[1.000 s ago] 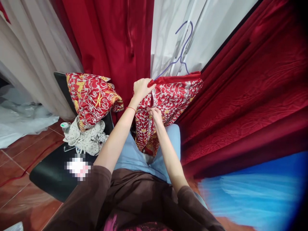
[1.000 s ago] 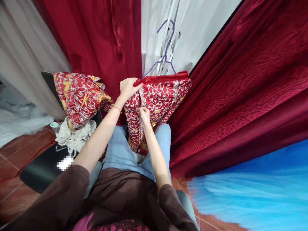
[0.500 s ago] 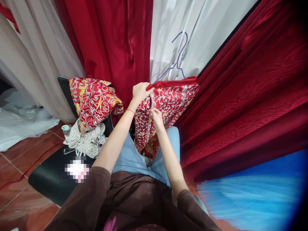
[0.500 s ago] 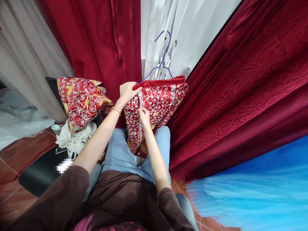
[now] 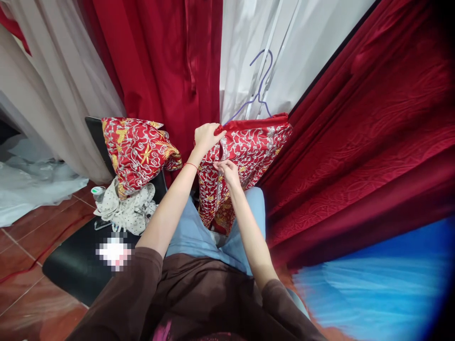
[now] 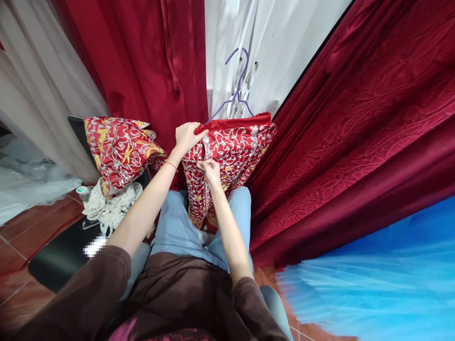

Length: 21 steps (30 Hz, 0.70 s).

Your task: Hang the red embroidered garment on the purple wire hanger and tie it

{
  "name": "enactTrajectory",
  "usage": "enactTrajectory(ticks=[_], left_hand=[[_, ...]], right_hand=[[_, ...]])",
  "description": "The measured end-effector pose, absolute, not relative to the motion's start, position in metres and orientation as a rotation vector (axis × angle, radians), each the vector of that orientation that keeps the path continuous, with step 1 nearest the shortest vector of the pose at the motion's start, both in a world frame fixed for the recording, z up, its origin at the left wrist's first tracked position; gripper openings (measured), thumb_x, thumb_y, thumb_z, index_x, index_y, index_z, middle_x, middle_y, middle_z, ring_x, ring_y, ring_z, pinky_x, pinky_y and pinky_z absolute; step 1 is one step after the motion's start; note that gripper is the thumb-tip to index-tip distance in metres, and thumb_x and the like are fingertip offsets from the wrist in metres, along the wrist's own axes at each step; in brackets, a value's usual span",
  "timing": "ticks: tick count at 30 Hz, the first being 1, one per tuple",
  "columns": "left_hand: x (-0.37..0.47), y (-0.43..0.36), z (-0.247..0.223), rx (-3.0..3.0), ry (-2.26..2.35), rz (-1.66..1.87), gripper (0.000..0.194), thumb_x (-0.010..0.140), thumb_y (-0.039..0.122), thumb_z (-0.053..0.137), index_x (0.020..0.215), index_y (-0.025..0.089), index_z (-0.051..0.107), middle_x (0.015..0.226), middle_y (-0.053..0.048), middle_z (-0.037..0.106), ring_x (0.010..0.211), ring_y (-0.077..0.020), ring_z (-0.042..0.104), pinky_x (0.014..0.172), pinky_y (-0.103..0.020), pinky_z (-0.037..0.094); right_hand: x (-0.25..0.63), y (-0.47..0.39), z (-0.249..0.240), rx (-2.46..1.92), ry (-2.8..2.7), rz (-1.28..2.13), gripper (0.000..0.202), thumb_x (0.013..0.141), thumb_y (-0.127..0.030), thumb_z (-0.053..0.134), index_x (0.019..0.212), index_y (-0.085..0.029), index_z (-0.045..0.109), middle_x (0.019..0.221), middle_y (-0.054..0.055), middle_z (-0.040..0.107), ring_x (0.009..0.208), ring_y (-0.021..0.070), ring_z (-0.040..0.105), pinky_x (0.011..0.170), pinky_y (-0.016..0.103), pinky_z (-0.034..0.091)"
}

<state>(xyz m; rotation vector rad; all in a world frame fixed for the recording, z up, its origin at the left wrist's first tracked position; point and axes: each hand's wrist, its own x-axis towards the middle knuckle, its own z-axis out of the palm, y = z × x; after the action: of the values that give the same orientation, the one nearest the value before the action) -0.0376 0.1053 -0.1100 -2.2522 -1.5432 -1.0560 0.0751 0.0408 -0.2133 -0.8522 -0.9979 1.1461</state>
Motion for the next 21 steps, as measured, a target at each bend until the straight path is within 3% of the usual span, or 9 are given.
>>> enactTrajectory(ticks=[9,12,16,18,21], left_hand=[[-0.036,0.107,-0.111,-2.269,-1.553,-1.105,0.037,0.094,0.053,0.049,0.094,0.021,0.068,0.097,-0.009,0.072,0.097,-0.027,0.064,0.075,-0.032,0.041],[-0.036,0.107,-0.111,-2.28,-1.541,-1.116,0.036,0.094,0.052,0.049,0.095,0.021,0.068,0.097,-0.008,0.072,0.098,-0.0269,0.064,0.076,-0.032,0.041],[-0.037,0.106,-0.111,-2.279,-1.542,-1.102,0.035,0.094,0.05,0.05,0.094,0.02,0.068,0.098,-0.008,0.072,0.098,-0.0271,0.063,0.078,-0.032,0.041],[-0.036,0.106,-0.111,-2.278,-1.546,-1.095,0.035,0.094,0.05,0.05,0.093,0.02,0.068,0.098,-0.009,0.072,0.097,-0.027,0.063,0.077,-0.033,0.041],[-0.036,0.105,-0.111,-2.269,-1.537,-1.101,0.035,0.095,0.051,0.05,0.095,0.02,0.068,0.098,-0.009,0.072,0.097,-0.0268,0.064,0.077,-0.033,0.041]], right_hand=[[0.074,0.044,-0.221,-0.718,-1.005,1.122,0.015,0.076,-0.016,0.066,0.067,-0.022,0.057,0.072,-0.005,0.068,0.086,0.012,0.071,0.103,0.032,0.05],[0.076,0.039,-0.218,-0.758,-1.038,1.093,0.011,0.079,-0.018,0.063,0.07,-0.022,0.057,0.075,-0.004,0.068,0.084,0.0119,0.07,0.09,0.029,0.054],[0.076,0.036,-0.206,-1.025,-1.112,0.997,0.015,0.085,-0.015,0.055,0.07,-0.02,0.055,0.07,-0.003,0.068,0.057,0.0092,0.063,0.062,0.022,0.05],[0.075,0.036,-0.199,-1.12,-1.121,0.963,0.021,0.086,-0.013,0.053,0.067,-0.02,0.052,0.065,-0.003,0.067,0.049,0.0081,0.06,0.057,0.021,0.047],[0.072,0.038,-0.19,-1.134,-1.067,1.035,0.025,0.088,-0.008,0.05,0.066,-0.019,0.05,0.069,0.0,0.071,0.057,0.0097,0.065,0.058,0.02,0.046]])
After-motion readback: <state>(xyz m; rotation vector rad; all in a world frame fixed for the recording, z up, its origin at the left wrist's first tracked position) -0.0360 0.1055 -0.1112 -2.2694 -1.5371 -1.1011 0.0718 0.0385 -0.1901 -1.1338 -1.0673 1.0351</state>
